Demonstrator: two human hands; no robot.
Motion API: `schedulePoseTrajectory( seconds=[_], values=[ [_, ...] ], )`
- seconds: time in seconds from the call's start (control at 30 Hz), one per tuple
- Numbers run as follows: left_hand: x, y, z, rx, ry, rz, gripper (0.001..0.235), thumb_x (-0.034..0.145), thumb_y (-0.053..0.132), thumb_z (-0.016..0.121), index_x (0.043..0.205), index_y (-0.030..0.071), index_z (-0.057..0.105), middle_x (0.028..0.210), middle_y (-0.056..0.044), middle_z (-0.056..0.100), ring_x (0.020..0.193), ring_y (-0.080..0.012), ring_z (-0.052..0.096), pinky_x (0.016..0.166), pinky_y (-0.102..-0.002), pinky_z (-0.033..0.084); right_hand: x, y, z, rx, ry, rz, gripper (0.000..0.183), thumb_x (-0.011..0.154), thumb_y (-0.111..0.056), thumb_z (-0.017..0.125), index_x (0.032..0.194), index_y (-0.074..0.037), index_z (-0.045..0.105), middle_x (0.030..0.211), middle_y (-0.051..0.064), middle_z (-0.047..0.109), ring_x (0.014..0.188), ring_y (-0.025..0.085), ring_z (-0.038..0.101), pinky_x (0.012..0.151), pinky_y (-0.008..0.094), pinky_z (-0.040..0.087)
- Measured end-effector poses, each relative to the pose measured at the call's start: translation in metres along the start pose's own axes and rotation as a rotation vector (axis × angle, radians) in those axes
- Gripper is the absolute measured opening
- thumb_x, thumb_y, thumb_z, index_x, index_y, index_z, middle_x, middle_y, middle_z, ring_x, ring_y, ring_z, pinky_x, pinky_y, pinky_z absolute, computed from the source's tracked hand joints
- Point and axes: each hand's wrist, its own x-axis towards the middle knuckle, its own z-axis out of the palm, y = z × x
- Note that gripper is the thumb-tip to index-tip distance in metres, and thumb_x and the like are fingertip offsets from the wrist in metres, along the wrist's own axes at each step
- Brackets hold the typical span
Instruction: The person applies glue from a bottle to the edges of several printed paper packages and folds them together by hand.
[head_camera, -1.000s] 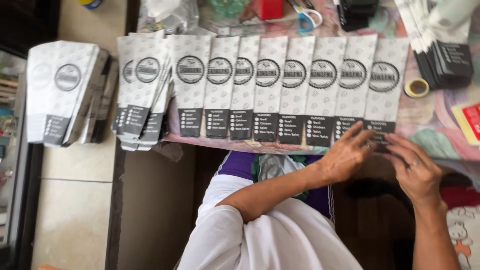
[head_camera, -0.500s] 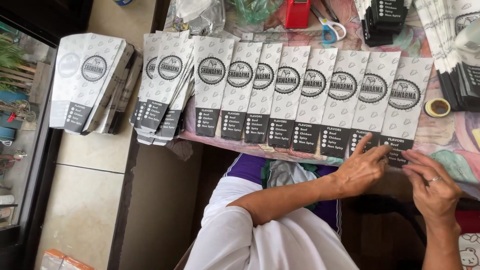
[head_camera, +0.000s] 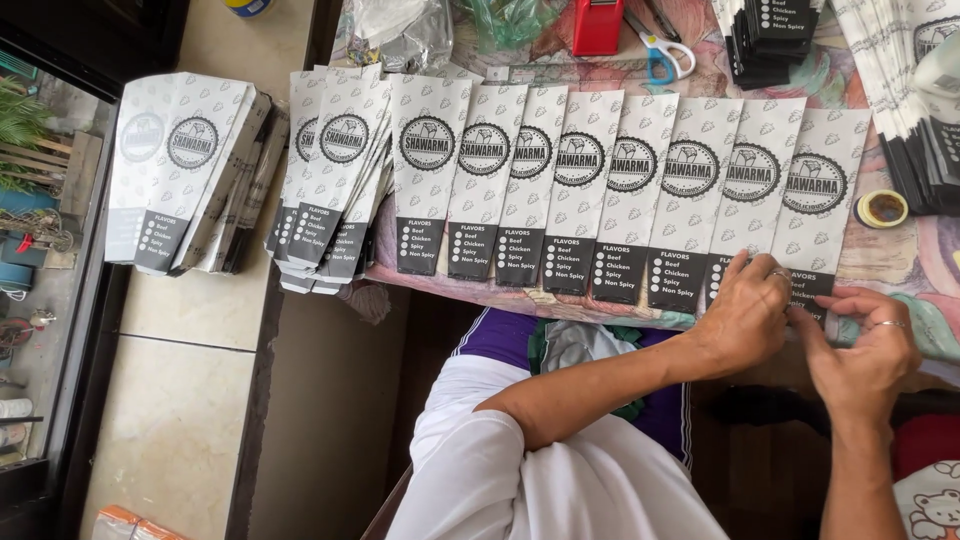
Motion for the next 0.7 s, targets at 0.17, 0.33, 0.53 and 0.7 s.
schedulePoseTrajectory(
  seconds=[0.17,0.33,0.53,0.7],
  values=[
    [0.001,-0.007,0.004,-0.045,0.036,-0.019,0.025,0.067,-0.013,0.049,0.087,-0.004,0.060,0.095,-0.020,0.060,0.106,-0.0400,0.057,0.125,-0.056,0.034,-0.002,-0.004,0.004,0.194,0.003,0.138,0.030,0.101,0.031,0.075,0.111,0.016,0.050,0.123,0.040,0.061,0.108,0.043,0.069,0.102,0.047,0.055],
    [0.002,0.003,-0.003,-0.039,0.005,0.000,0.023,0.055,-0.008,0.057,0.078,-0.001,0.059,0.091,-0.020,0.062,0.108,-0.0405,0.056,0.118,-0.057,0.037,-0.007,0.005,0.007,0.239,0.012,0.192,0.025,0.105,0.029,0.068,0.112,0.013,0.050,0.125,0.039,0.060,0.110,0.041,0.068,0.108,0.045,0.053],
    [0.008,0.005,-0.001,0.260,0.048,0.112,0.019,0.077,0.015,0.068,0.085,-0.002,0.068,0.085,-0.014,0.058,0.099,-0.0331,0.057,0.105,-0.047,0.043,0.003,-0.014,0.002,0.201,0.023,0.088,0.023,0.104,0.031,0.068,0.106,0.015,0.052,0.121,0.038,0.061,0.103,0.044,0.070,0.101,0.048,0.057],
    [0.006,-0.004,-0.013,0.077,-0.047,0.093,0.019,0.069,-0.012,0.054,0.084,-0.001,0.058,0.086,-0.016,0.055,0.100,-0.0373,0.055,0.100,-0.045,0.045,0.006,-0.020,0.000,0.166,0.013,0.158,0.019,0.102,0.029,0.066,0.104,0.014,0.055,0.121,0.036,0.064,0.101,0.039,0.073,0.086,0.041,0.058]
  ],
)
